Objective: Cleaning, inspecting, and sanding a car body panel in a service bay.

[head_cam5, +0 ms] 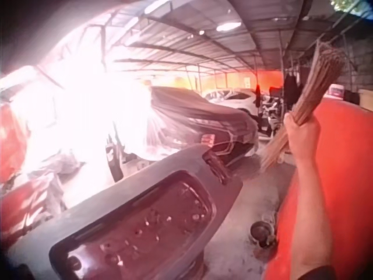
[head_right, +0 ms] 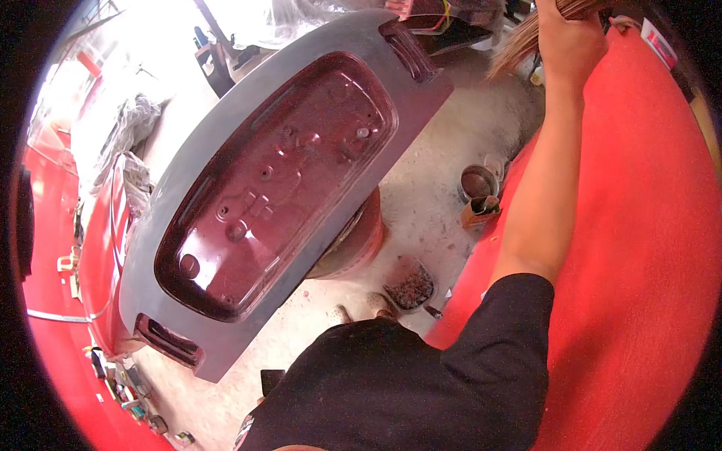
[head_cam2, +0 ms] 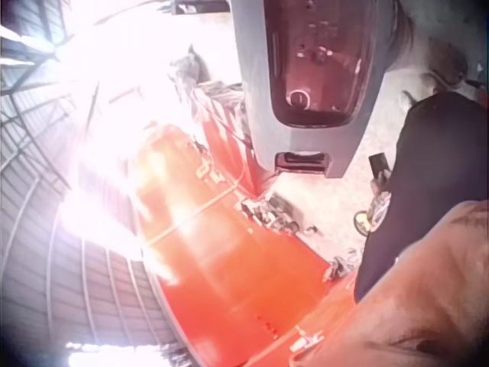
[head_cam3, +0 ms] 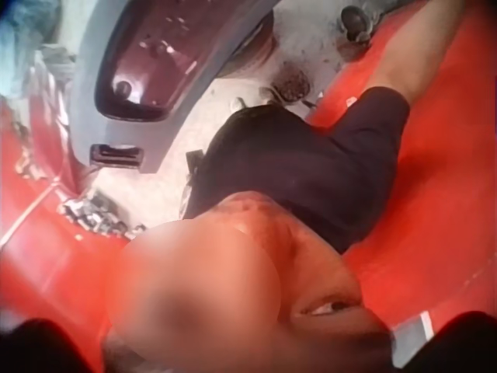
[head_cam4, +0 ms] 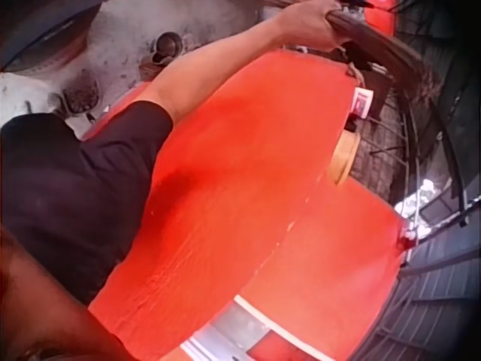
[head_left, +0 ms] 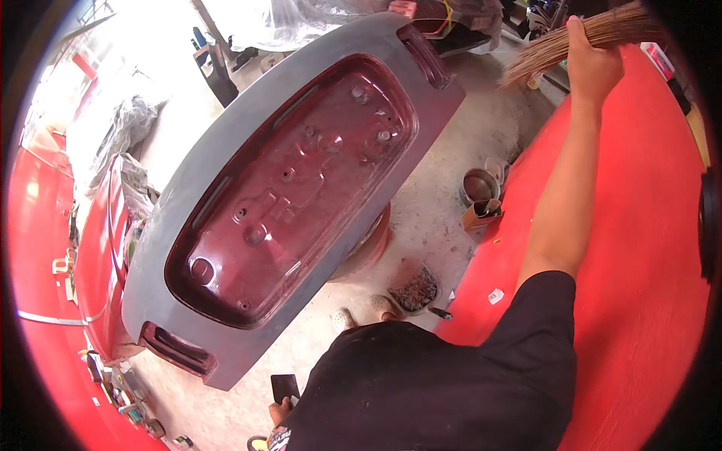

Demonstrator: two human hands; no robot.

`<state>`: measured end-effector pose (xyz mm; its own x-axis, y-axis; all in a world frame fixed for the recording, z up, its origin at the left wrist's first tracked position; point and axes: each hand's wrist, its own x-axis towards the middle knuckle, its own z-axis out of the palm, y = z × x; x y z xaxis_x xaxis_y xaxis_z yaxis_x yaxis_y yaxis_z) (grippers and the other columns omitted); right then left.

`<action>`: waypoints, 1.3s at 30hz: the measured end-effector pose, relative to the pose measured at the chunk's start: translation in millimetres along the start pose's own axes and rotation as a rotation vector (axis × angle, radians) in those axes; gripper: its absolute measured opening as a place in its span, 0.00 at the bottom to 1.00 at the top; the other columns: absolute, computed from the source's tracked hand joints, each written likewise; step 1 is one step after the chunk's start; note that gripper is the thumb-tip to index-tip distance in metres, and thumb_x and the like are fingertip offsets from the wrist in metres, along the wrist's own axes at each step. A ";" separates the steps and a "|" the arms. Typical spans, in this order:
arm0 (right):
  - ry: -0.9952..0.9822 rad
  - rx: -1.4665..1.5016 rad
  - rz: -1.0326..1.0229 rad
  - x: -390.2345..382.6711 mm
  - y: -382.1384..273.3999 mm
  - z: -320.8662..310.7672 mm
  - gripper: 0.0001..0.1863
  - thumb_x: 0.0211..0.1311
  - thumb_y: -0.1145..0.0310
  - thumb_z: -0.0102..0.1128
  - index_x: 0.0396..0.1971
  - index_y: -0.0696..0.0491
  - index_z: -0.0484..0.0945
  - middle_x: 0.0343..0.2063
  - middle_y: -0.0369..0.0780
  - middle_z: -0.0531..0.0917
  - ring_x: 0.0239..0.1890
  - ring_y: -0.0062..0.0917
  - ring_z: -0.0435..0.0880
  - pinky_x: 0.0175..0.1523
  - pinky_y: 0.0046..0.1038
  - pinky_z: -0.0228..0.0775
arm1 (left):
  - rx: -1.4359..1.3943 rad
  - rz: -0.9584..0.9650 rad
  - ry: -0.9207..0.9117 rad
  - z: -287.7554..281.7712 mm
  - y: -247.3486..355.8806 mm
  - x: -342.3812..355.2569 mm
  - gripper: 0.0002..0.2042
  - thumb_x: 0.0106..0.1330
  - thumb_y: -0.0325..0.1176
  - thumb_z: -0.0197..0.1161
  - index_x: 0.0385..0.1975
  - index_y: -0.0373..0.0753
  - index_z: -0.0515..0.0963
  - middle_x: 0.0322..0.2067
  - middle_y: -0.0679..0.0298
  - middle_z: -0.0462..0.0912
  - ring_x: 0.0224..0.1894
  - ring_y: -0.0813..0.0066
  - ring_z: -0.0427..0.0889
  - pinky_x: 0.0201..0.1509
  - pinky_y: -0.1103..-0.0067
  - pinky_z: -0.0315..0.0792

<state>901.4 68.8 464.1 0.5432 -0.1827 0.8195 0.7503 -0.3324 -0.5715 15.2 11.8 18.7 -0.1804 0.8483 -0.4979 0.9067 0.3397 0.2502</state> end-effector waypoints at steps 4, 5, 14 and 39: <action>-0.121 0.170 -0.076 -6.5 -31.8 -12.6 0.17 0.50 0.58 0.66 0.33 0.56 0.82 0.33 0.44 0.86 0.38 0.36 0.85 0.45 0.35 0.73 | -0.010 -0.022 -0.031 -0.9 3.3 5.0 0.22 0.56 0.46 0.62 0.18 0.26 0.78 0.13 0.43 0.76 0.18 0.55 0.79 0.25 0.61 0.68; -0.209 0.301 -0.028 -12.0 -43.0 -12.2 0.15 0.52 0.62 0.64 0.37 0.55 0.80 0.35 0.45 0.86 0.37 0.39 0.85 0.44 0.39 0.74 | 0.000 -0.023 -0.039 2.2 0.9 6.5 0.23 0.56 0.46 0.62 0.18 0.26 0.78 0.14 0.43 0.76 0.19 0.55 0.79 0.26 0.61 0.68; -0.132 0.123 -0.202 -7.3 -3.3 27.0 0.19 0.51 0.55 0.68 0.29 0.58 0.81 0.30 0.41 0.86 0.34 0.30 0.85 0.45 0.31 0.73 | 0.128 -0.010 -0.137 46.9 -50.0 11.6 0.27 0.56 0.51 0.63 0.20 0.24 0.78 0.16 0.40 0.77 0.23 0.51 0.83 0.28 0.60 0.71; 0.076 0.467 0.063 16.2 -50.8 -11.9 0.21 0.50 0.58 0.70 0.33 0.62 0.83 0.36 0.43 0.84 0.42 0.26 0.82 0.52 0.27 0.70 | -0.051 -0.151 0.000 13.0 28.0 -41.8 0.28 0.55 0.49 0.64 0.23 0.20 0.77 0.23 0.36 0.78 0.31 0.45 0.83 0.35 0.61 0.74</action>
<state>867.6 71.8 506.9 0.5773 -0.2622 0.7733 0.8151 0.1302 -0.5644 53.1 -19.5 35.7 -0.3133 0.7858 -0.5332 0.8486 0.4837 0.2142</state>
